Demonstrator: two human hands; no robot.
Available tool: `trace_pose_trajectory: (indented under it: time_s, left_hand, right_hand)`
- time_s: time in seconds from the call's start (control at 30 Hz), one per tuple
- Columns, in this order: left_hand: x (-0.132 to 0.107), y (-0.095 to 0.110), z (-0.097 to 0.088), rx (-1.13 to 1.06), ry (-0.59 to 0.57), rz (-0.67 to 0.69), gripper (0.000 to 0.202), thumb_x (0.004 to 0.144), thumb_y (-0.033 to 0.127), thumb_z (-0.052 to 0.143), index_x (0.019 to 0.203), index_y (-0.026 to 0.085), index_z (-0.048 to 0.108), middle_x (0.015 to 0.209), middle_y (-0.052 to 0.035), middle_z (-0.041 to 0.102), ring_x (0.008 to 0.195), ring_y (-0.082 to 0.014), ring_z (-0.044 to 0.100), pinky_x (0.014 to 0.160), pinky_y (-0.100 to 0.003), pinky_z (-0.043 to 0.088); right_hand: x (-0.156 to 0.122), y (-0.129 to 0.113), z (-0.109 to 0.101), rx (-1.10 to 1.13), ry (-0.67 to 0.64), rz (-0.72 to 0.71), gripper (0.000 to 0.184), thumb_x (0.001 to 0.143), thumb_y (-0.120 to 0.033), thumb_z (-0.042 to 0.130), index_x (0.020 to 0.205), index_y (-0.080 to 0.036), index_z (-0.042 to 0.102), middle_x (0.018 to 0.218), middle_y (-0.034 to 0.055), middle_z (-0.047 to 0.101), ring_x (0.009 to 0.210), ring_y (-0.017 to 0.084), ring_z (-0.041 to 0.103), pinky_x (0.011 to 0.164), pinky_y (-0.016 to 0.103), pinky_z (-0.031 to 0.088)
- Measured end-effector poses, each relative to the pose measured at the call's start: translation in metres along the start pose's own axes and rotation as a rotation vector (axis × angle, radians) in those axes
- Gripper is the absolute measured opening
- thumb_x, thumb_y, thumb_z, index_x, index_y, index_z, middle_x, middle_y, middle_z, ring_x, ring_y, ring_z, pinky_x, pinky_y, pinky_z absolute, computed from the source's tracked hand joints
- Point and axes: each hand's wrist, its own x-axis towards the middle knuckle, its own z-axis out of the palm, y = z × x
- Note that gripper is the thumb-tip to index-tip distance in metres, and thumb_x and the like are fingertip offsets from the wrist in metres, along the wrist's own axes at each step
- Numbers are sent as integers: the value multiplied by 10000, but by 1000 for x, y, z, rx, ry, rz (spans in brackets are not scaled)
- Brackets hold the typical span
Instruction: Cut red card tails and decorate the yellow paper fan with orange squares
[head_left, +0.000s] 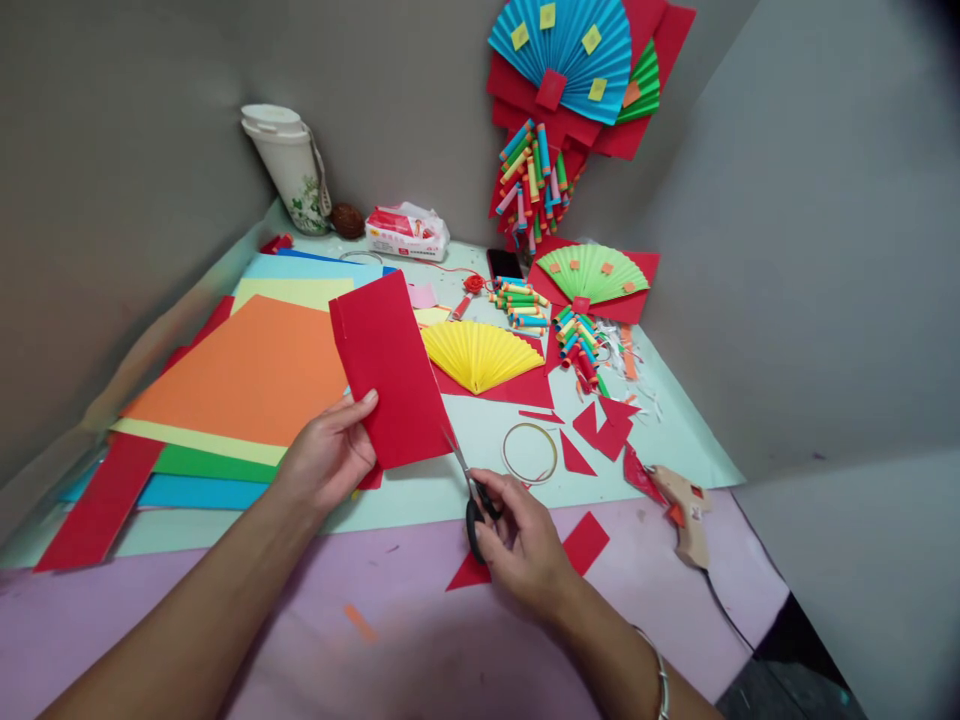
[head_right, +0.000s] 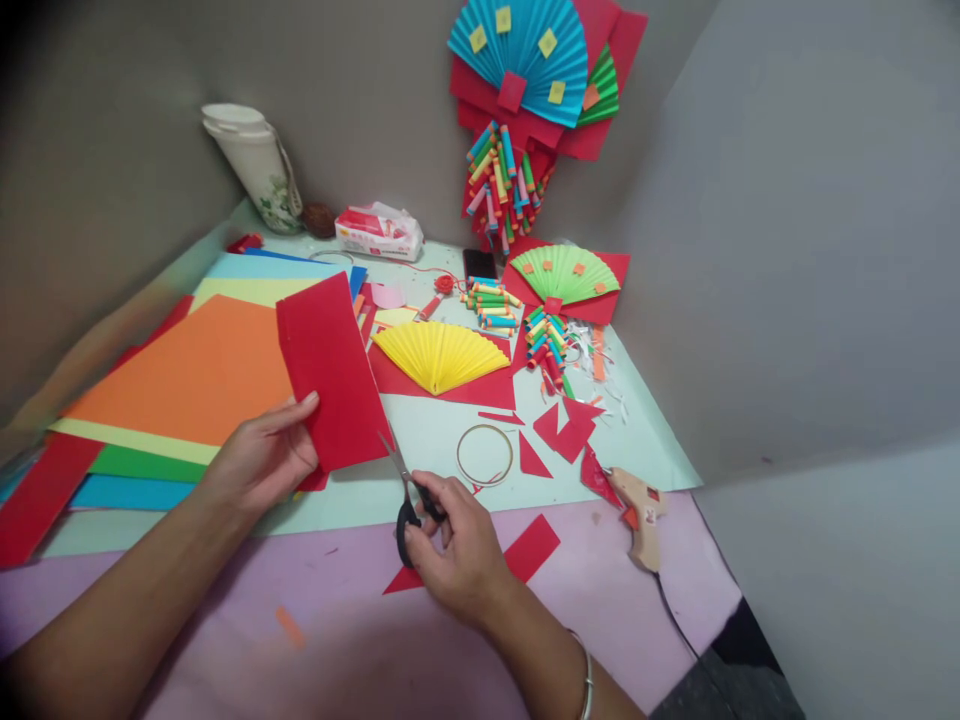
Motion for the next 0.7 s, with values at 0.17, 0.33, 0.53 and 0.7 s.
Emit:
trace_pose_trajectory:
  time_s: [0.17, 0.33, 0.53, 0.7]
  left_hand:
    - [-1, 0, 0, 12, 9, -9, 349, 906, 34, 499, 1204, 113, 664, 1053, -130, 787, 1020, -265, 735, 957, -400, 576]
    - [-2, -1, 2, 14, 20, -7, 344, 904, 30, 495, 1187, 112, 671, 1056, -133, 785, 1027, -267, 733, 953, -398, 579]
    - [-2, 0, 1, 17, 9, -3, 347, 909, 37, 496, 1195, 122, 672, 1056, -124, 787, 1030, -263, 733, 961, -400, 574]
    - [-1, -1, 0, 8, 8, -10, 344, 909, 37, 496, 1192, 118, 675, 1062, -129, 786, 1030, -265, 733, 956, -391, 576]
  right_hand:
    - [1, 0, 0, -10, 3, -24, 526, 808, -168, 613, 1325, -246, 562, 1047, 64, 643, 886, 196, 619, 769, 303, 520]
    - [1, 1, -1, -38, 6, -40, 525, 809, -168, 608, 1326, -240, 558, 1018, 61, 638, 878, 194, 613, 772, 305, 520]
    - [1, 0, 0, -55, 11, -42, 528, 804, -160, 603, 1324, -240, 555, 1004, 60, 640, 893, 201, 618, 776, 309, 520]
    - [0, 0, 1, -22, 11, -42, 534, 809, -152, 600, 1331, -254, 551, 1027, 60, 638, 912, 202, 622, 786, 311, 520]
